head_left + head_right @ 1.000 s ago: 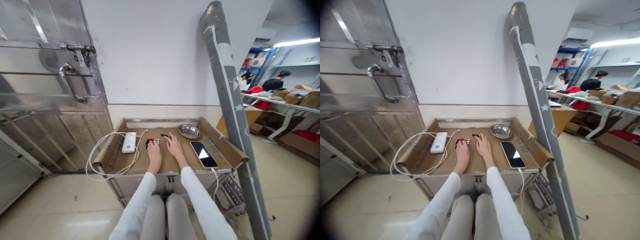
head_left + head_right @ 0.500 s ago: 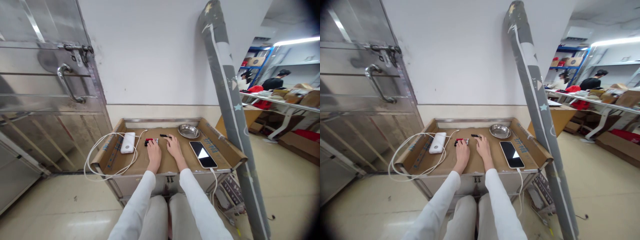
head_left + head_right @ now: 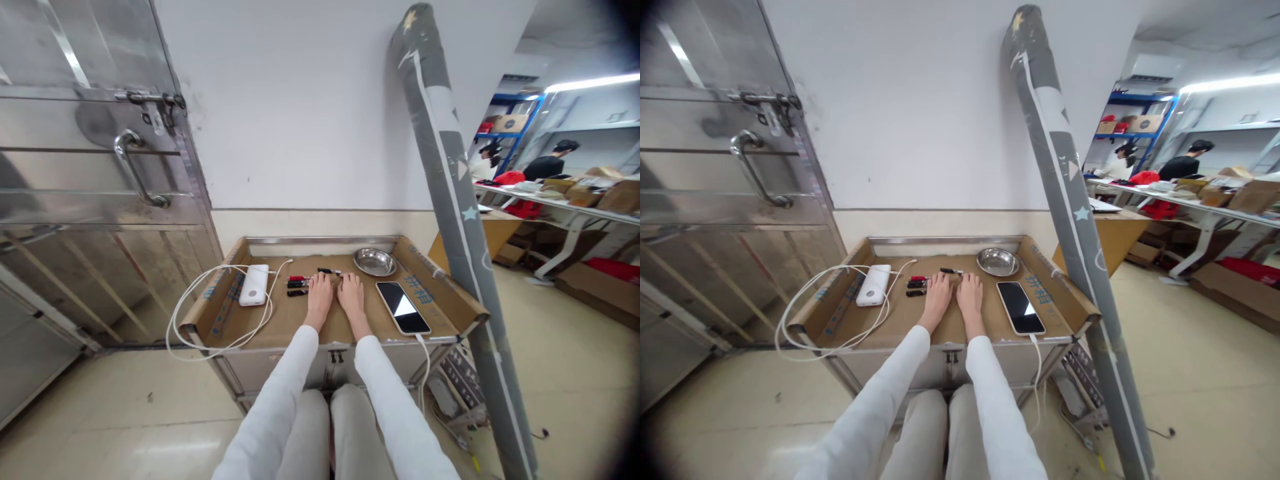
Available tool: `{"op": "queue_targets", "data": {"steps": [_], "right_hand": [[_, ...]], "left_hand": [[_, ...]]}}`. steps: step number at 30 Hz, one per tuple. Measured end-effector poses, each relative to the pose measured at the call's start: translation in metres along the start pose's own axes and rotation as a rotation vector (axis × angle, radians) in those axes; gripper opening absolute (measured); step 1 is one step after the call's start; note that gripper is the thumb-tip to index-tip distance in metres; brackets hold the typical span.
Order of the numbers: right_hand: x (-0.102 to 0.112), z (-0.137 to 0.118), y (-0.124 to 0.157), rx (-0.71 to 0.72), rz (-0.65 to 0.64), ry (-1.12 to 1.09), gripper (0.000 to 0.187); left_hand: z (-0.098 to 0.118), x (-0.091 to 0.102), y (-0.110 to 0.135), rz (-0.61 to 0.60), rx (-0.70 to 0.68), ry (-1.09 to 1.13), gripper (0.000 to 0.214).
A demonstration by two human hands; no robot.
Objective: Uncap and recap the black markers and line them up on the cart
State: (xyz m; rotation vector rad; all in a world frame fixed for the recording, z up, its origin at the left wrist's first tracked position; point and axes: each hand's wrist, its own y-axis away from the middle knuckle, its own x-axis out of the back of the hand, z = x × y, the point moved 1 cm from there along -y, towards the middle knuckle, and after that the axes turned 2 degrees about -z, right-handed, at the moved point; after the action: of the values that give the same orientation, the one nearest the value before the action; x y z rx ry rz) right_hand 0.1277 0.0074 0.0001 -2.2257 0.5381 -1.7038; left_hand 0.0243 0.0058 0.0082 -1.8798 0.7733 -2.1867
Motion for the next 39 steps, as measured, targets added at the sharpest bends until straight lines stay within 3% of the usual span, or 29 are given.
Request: {"op": "queue_targets", "data": {"steps": [7,11,18,26,39], "right_hand": [[0.005,0.001,0.003,-0.029,0.023,0.026,0.019],[0.002,0.004,0.0,-0.077,0.043,-0.025,0.015],[0.002,0.005,0.0,-0.04,0.01,0.047,0.018],[0.006,0.002,0.011,0.017,-0.012,0.011,0.018],[0.01,0.003,0.014,0.07,-0.008,-0.108,0.019]], "left_hand": [[0.008,-0.01,-0.017,-0.049,-0.048,0.066,0.019],[0.008,-0.005,-0.009,-0.061,-0.026,0.084,0.017],[0.003,0.003,0.012,-0.056,-0.005,0.114,0.016],[-0.003,0.0,0.01,0.028,0.174,0.156,0.022],[-0.006,0.002,0.012,0.048,0.151,0.213,0.017]]}}
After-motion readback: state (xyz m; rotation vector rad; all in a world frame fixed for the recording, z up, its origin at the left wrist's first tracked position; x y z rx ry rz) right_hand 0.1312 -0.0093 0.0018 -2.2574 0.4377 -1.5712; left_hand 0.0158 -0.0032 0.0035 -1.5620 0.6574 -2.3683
